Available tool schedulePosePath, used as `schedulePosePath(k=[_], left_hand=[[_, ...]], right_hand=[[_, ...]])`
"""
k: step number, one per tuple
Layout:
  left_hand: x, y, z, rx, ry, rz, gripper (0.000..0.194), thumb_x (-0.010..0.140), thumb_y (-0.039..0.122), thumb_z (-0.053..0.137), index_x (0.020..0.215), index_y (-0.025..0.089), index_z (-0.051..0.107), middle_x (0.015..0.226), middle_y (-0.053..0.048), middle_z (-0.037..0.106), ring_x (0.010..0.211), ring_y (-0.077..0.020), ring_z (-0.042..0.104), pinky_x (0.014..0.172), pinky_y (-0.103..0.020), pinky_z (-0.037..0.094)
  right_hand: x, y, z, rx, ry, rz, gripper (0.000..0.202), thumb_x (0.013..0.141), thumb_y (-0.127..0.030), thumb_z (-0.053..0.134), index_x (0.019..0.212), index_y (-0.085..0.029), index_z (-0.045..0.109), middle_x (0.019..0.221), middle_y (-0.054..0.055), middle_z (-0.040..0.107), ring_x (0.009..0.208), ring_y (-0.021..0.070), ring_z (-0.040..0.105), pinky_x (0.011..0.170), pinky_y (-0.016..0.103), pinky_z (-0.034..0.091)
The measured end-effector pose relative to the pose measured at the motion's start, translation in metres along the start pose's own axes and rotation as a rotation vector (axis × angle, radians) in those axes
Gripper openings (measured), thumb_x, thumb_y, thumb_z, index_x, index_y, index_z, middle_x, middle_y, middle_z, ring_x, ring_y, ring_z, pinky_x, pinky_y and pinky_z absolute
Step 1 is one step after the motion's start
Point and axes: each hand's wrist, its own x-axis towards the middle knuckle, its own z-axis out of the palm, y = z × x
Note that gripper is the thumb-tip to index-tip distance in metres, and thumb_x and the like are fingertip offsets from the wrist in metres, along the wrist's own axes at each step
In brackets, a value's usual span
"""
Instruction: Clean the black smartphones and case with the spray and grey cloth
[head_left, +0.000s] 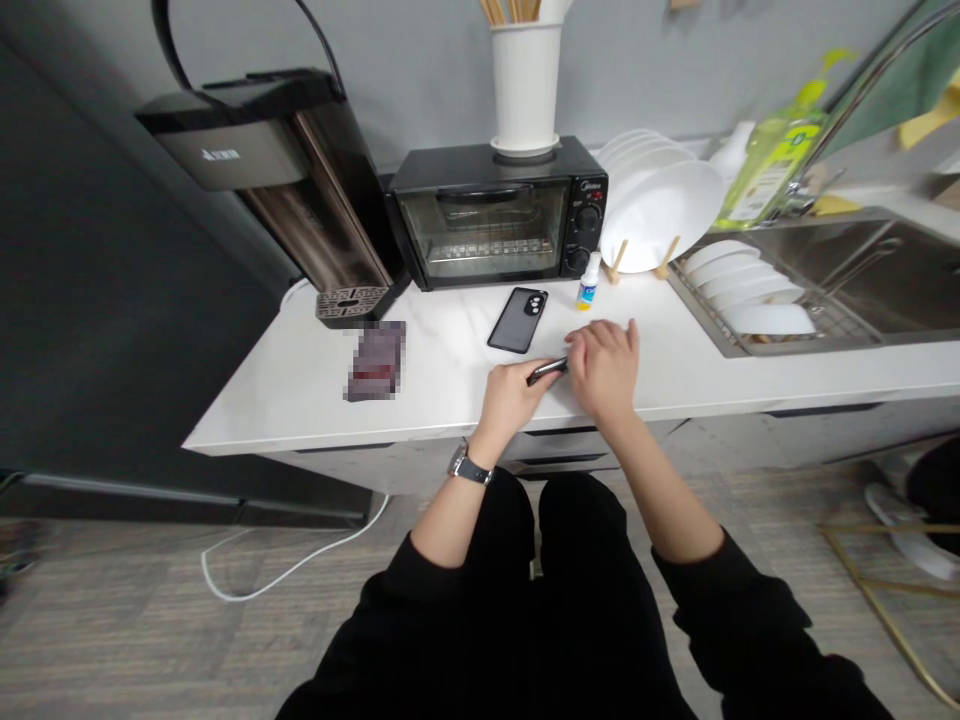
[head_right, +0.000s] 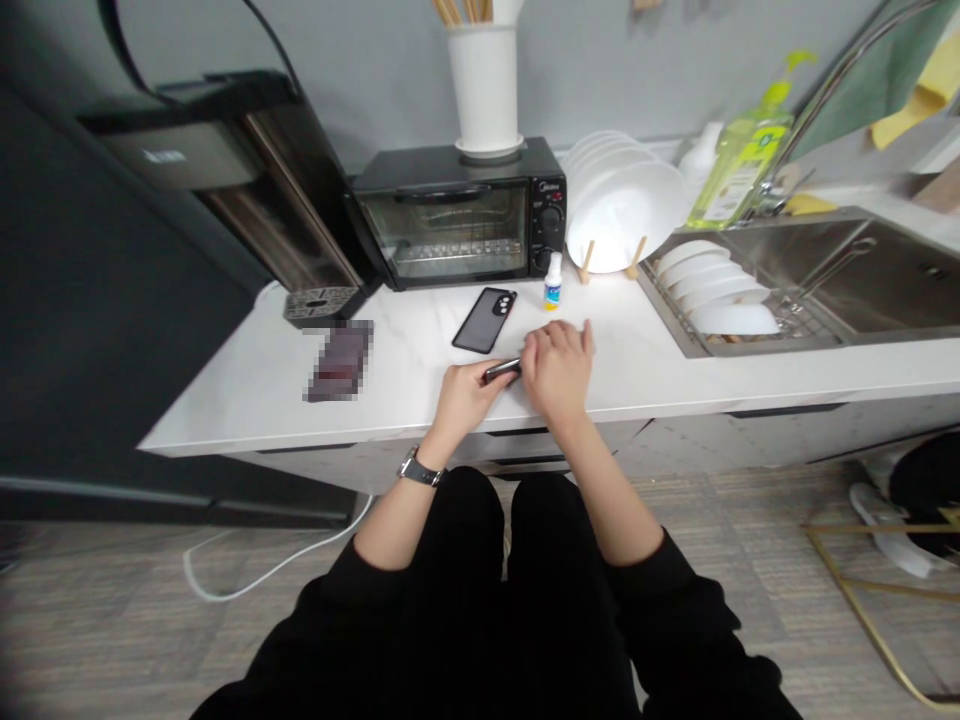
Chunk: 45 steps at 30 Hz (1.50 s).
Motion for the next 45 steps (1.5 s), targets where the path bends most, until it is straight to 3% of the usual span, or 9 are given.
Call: schedulePosePath(k=[5, 11, 15, 18, 25, 28, 32, 39, 45], left_hand=[[0.003, -0.006, -0.001, 0.149, -0.041, -0.04, 0.02, 0.086, 0.006, 0.066, 0.072, 0.014, 0.078, 0.071, -0.01, 0.076, 0.066, -0.0217, 0.065, 0.063, -0.03, 0.041], [-0.001, 0.004, -0.001, -0.064, -0.003, 0.014, 0.021, 0.098, 0.031, 0.071, 0.113, 0.023, 0.083, 0.086, -0.002, 0.082, 0.071, -0.0154, 0.068, 0.069, -0.024, 0.045], [-0.001, 0.002, -0.003, 0.039, -0.042, 0.008, 0.016, 0.094, 0.015, 0.068, 0.093, 0.014, 0.084, 0.08, -0.008, 0.08, 0.066, -0.0175, 0.065, 0.066, -0.027, 0.043], [0.0, -0.001, -0.005, 0.134, -0.072, 0.001, 0.018, 0.086, 0.004, 0.068, 0.074, 0.01, 0.08, 0.072, -0.012, 0.077, 0.063, -0.02, 0.064, 0.063, -0.029, 0.041], [-0.004, 0.004, -0.002, -0.085, -0.013, 0.066, 0.024, 0.099, 0.032, 0.07, 0.119, 0.027, 0.082, 0.101, -0.005, 0.084, 0.073, -0.0187, 0.072, 0.072, -0.027, 0.05], [-0.005, 0.002, -0.002, -0.038, -0.027, 0.061, 0.019, 0.098, 0.024, 0.068, 0.105, 0.02, 0.084, 0.093, -0.007, 0.084, 0.072, -0.0195, 0.071, 0.071, -0.028, 0.05], [-0.004, -0.005, -0.004, 0.081, -0.063, 0.03, 0.015, 0.087, 0.007, 0.068, 0.078, 0.011, 0.079, 0.077, -0.012, 0.078, 0.069, -0.0216, 0.068, 0.068, -0.03, 0.046], [-0.003, 0.003, -0.003, -0.079, -0.036, 0.093, 0.022, 0.1, 0.027, 0.067, 0.115, 0.025, 0.082, 0.105, -0.005, 0.084, 0.083, -0.0203, 0.075, 0.077, -0.028, 0.054], [0.0, -0.006, -0.001, 0.253, -0.047, 0.07, 0.021, 0.09, 0.008, 0.065, 0.076, 0.014, 0.08, 0.072, -0.01, 0.078, 0.063, -0.0202, 0.069, 0.061, -0.028, 0.047]], right_hand=[[-0.011, -0.032, 0.001, 0.186, -0.176, -0.363, 0.035, 0.108, -0.029, 0.041, 0.125, -0.02, 0.07, 0.119, 0.01, 0.075, 0.112, 0.0274, 0.061, 0.107, 0.045, 0.04], [0.005, 0.035, -0.005, -0.041, 0.017, 0.054, 0.044, 0.107, -0.027, 0.033, 0.09, -0.02, 0.073, 0.094, 0.012, 0.074, 0.099, 0.0297, 0.062, 0.104, 0.051, 0.04], [-0.012, -0.01, -0.002, 0.115, -0.037, -0.161, 0.038, 0.108, -0.026, 0.037, 0.113, -0.018, 0.074, 0.113, 0.01, 0.077, 0.128, 0.0292, 0.059, 0.127, 0.054, 0.022], [-0.022, -0.036, 0.0, 0.209, -0.131, -0.321, 0.041, 0.108, -0.029, 0.04, 0.138, -0.014, 0.065, 0.133, 0.012, 0.073, 0.131, 0.026, 0.058, 0.124, 0.046, 0.03], [-0.004, 0.042, -0.007, 0.006, 0.048, 0.108, 0.047, 0.11, -0.031, 0.03, 0.123, -0.017, 0.073, 0.121, 0.014, 0.075, 0.128, 0.0338, 0.06, 0.123, 0.066, 0.026], [-0.017, 0.014, -0.007, 0.079, 0.01, -0.02, 0.045, 0.11, -0.03, 0.032, 0.14, -0.019, 0.064, 0.139, 0.013, 0.07, 0.15, 0.0346, 0.045, 0.127, 0.069, 0.016], [-0.034, -0.04, -0.005, 0.231, -0.154, -0.342, 0.047, 0.109, -0.03, 0.038, 0.152, -0.016, 0.052, 0.15, 0.012, 0.064, 0.147, 0.0275, 0.048, 0.127, 0.053, 0.027], [-0.003, 0.024, -0.005, -0.068, 0.022, 0.095, 0.041, 0.108, -0.031, 0.039, 0.086, -0.02, 0.072, 0.09, 0.013, 0.072, 0.092, 0.0308, 0.061, 0.091, 0.049, 0.044], [-0.017, -0.042, 0.005, 0.146, -0.064, -0.237, 0.034, 0.109, -0.026, 0.04, 0.118, -0.019, 0.072, 0.115, 0.01, 0.076, 0.105, 0.0265, 0.062, 0.114, 0.045, 0.037]])
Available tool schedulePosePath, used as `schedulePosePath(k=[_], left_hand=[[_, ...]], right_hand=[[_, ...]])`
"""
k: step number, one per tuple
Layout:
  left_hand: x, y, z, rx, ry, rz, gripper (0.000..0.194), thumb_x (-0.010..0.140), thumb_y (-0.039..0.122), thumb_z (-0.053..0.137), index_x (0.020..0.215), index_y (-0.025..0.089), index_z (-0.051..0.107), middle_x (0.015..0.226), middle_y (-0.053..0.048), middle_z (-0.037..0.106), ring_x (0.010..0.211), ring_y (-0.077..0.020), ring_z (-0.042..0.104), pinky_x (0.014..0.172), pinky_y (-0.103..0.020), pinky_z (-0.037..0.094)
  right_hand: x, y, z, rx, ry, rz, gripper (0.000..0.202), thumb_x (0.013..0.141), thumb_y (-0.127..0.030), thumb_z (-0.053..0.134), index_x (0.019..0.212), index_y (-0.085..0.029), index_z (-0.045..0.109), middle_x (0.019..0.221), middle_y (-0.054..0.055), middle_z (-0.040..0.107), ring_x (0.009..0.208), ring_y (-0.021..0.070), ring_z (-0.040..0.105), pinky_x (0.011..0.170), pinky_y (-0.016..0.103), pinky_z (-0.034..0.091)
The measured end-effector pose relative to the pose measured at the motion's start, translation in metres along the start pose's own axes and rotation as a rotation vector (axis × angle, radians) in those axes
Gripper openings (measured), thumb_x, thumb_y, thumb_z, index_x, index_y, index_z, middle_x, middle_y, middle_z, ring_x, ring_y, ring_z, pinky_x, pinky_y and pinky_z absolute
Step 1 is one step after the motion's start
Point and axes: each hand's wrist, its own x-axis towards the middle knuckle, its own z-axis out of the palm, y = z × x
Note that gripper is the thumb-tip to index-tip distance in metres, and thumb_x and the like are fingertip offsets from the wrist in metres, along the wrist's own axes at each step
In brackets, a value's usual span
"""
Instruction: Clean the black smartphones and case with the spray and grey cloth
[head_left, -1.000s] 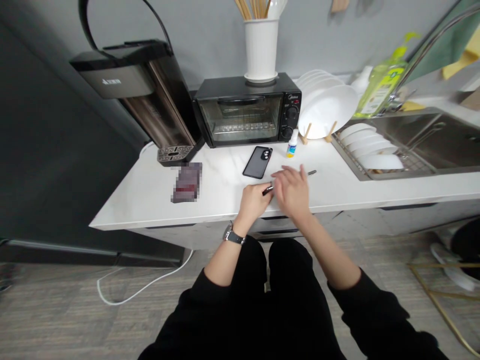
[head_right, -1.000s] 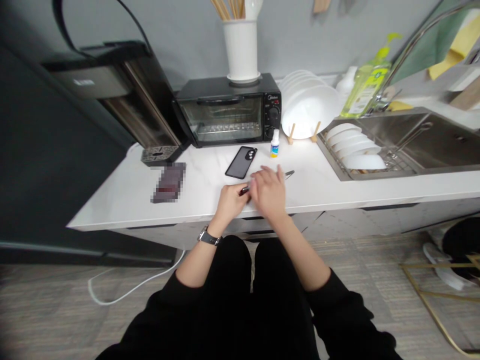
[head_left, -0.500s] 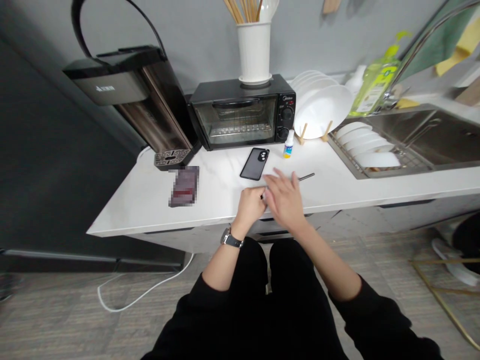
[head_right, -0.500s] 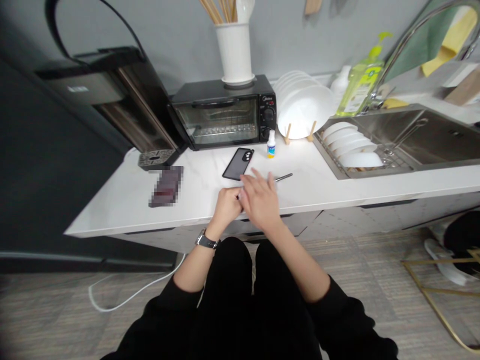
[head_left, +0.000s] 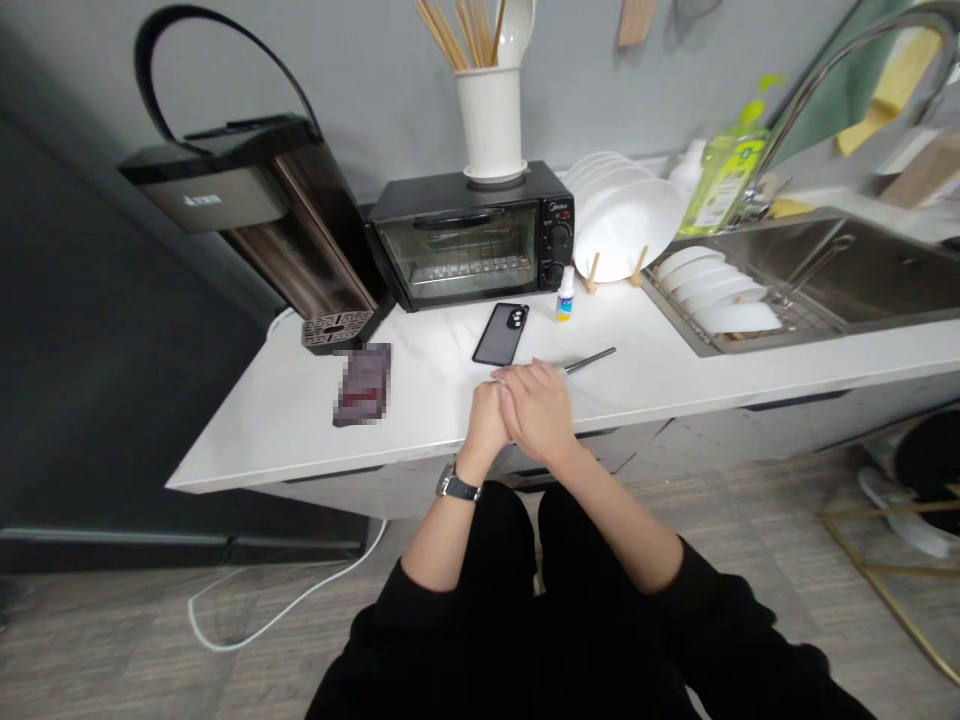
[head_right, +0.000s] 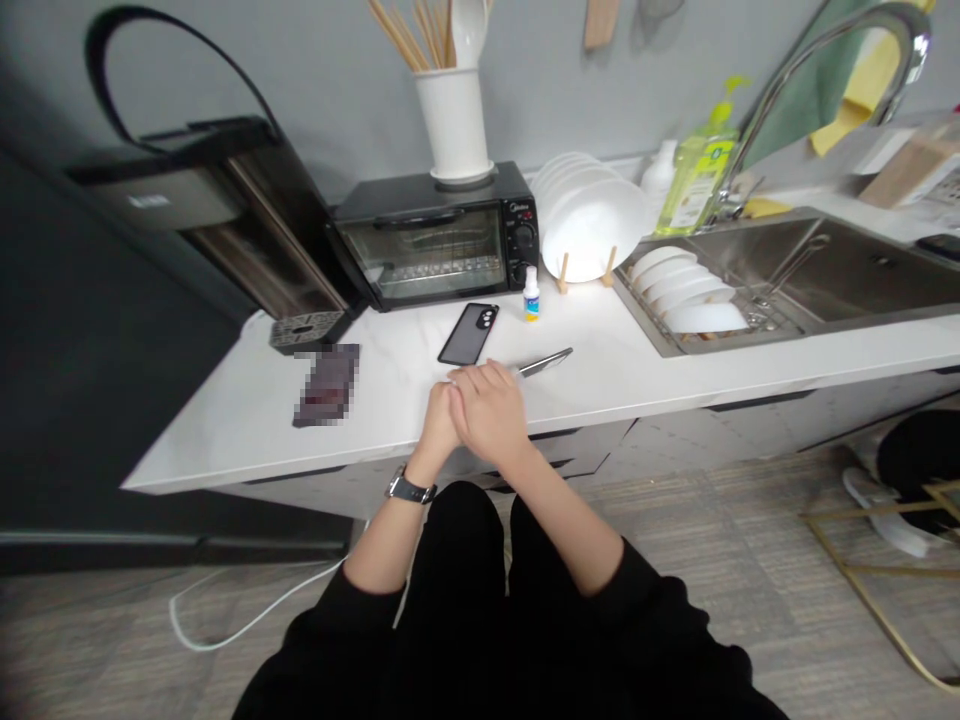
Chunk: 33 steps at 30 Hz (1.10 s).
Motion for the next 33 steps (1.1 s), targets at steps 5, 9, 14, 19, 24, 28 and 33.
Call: schedulePosePath(k=[5, 9, 14, 19, 24, 28, 33], left_hand=[[-0.002, 0.004, -0.003, -0.115, 0.005, 0.004, 0.018, 0.097, 0.02, 0.067, 0.095, 0.016, 0.084, 0.085, -0.008, 0.083, 0.071, -0.0199, 0.073, 0.067, -0.026, 0.05], [-0.003, 0.011, -0.004, -0.338, 0.051, -0.002, 0.025, 0.099, 0.032, 0.07, 0.119, 0.025, 0.082, 0.098, -0.004, 0.085, 0.078, -0.0192, 0.075, 0.074, -0.026, 0.052], [-0.001, 0.001, -0.001, -0.2, 0.01, -0.072, 0.021, 0.092, 0.013, 0.066, 0.077, 0.015, 0.08, 0.072, -0.008, 0.077, 0.065, -0.0188, 0.065, 0.064, -0.028, 0.044], [0.0, -0.001, 0.001, -0.188, 0.008, -0.096, 0.019, 0.091, 0.014, 0.066, 0.076, 0.014, 0.078, 0.067, -0.006, 0.073, 0.063, -0.0168, 0.06, 0.062, -0.027, 0.04], [0.0, 0.008, 0.0, -0.354, 0.061, -0.065, 0.023, 0.097, 0.033, 0.07, 0.11, 0.02, 0.083, 0.081, -0.001, 0.078, 0.069, -0.0136, 0.065, 0.065, -0.022, 0.042], [0.001, 0.003, 0.0, -0.227, 0.032, -0.079, 0.018, 0.093, 0.016, 0.068, 0.083, 0.013, 0.082, 0.07, -0.005, 0.075, 0.063, -0.0168, 0.064, 0.061, -0.025, 0.04], [-0.002, 0.002, 0.0, -0.221, 0.028, -0.065, 0.019, 0.094, 0.016, 0.067, 0.086, 0.015, 0.084, 0.073, -0.007, 0.078, 0.065, -0.0192, 0.067, 0.063, -0.027, 0.044]], right_hand=[[0.0, 0.042, -0.01, -0.103, 0.017, 0.1, 0.039, 0.109, -0.03, 0.039, 0.098, -0.02, 0.076, 0.093, 0.01, 0.076, 0.092, 0.0284, 0.061, 0.091, 0.045, 0.042], [0.006, 0.078, -0.019, -0.168, 0.164, 0.372, 0.048, 0.107, -0.025, 0.035, 0.08, -0.019, 0.074, 0.088, 0.013, 0.073, 0.085, 0.0276, 0.06, 0.087, 0.045, 0.043], [0.006, 0.004, -0.001, -0.047, 0.041, 0.109, 0.037, 0.107, -0.027, 0.042, 0.113, -0.017, 0.076, 0.107, 0.012, 0.076, 0.108, 0.0302, 0.062, 0.115, 0.05, 0.037], [0.008, 0.021, -0.009, 0.002, -0.069, 0.049, 0.04, 0.107, -0.027, 0.042, 0.124, -0.015, 0.075, 0.112, 0.012, 0.079, 0.107, 0.0298, 0.065, 0.106, 0.047, 0.043], [0.015, 0.075, -0.018, -0.129, 0.104, 0.355, 0.045, 0.106, -0.02, 0.035, 0.116, -0.014, 0.079, 0.116, 0.013, 0.079, 0.11, 0.0303, 0.066, 0.115, 0.053, 0.037], [0.009, 0.026, -0.003, -0.024, 0.036, 0.099, 0.04, 0.107, -0.022, 0.04, 0.123, -0.017, 0.076, 0.12, 0.01, 0.078, 0.121, 0.0271, 0.064, 0.121, 0.048, 0.033], [0.003, 0.033, -0.006, -0.053, -0.017, 0.015, 0.039, 0.108, -0.028, 0.04, 0.115, -0.018, 0.078, 0.104, 0.009, 0.08, 0.101, 0.0273, 0.066, 0.105, 0.045, 0.045]])
